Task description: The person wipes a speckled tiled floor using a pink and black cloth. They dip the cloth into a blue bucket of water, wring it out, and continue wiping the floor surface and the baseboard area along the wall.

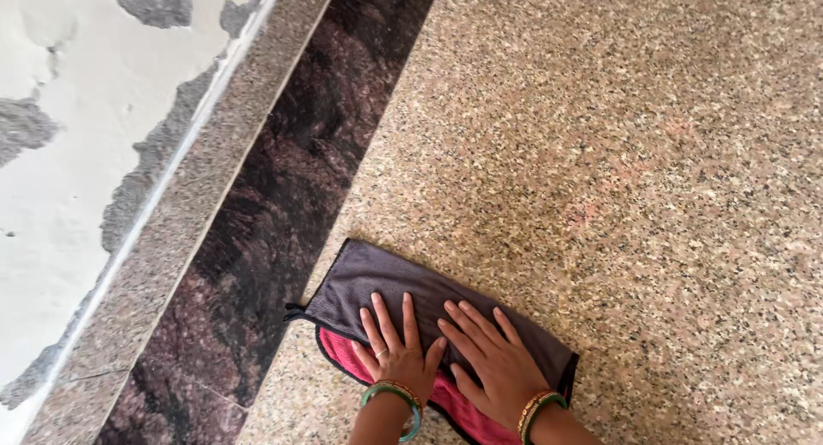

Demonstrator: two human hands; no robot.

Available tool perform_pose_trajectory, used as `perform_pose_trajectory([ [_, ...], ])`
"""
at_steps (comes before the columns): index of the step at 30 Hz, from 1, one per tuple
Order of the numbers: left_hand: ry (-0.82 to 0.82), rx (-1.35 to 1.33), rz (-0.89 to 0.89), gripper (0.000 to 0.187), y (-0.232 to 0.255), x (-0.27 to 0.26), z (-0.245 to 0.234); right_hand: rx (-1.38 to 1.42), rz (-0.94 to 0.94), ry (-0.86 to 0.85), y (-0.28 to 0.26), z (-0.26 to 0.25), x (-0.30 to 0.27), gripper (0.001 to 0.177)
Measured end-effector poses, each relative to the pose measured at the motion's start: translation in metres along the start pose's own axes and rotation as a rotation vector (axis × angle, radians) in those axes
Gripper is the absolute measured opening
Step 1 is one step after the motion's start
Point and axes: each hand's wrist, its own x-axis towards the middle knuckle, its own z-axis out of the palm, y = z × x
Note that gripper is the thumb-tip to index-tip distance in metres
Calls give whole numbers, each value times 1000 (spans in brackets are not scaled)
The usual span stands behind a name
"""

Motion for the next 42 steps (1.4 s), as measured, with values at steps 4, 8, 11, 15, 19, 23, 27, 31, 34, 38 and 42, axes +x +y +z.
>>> perform_pose_trajectory([
  [4,114,-21,106,92,11,12,1,-11,79,38,8,0,-1,58],
  [8,261,-54,332,90,22,39,-6,-42,284,107,8,3,12,59],
  [11,263,-128,473,87,26,71,-27,-108,408,150,12,7,39,61],
  [15,334,-100,601,87,29,128,-61,-199,521,222,21,15,91,61],
  [19,383,-124,633,84,19,184,-85,-284,562,249,30,29,146,62],
  [23,469,-109,557,80,-5,227,-106,-312,536,216,34,39,209,63],
  [27,570,-168,444,76,-61,242,-124,-324,399,142,18,47,264,64],
  [31,593,-192,331,81,-156,218,-134,-285,126,39,-25,58,291,62],
  [34,696,-233,255,81,-216,179,-124,-323,-16,5,-73,82,305,66],
  [38,644,-280,123,79,-276,116,-103,-450,-201,-73,-131,111,302,66],
  [42,585,-253,-94,77,-291,61,-61,-380,-360,-95,-166,124,275,65],
])
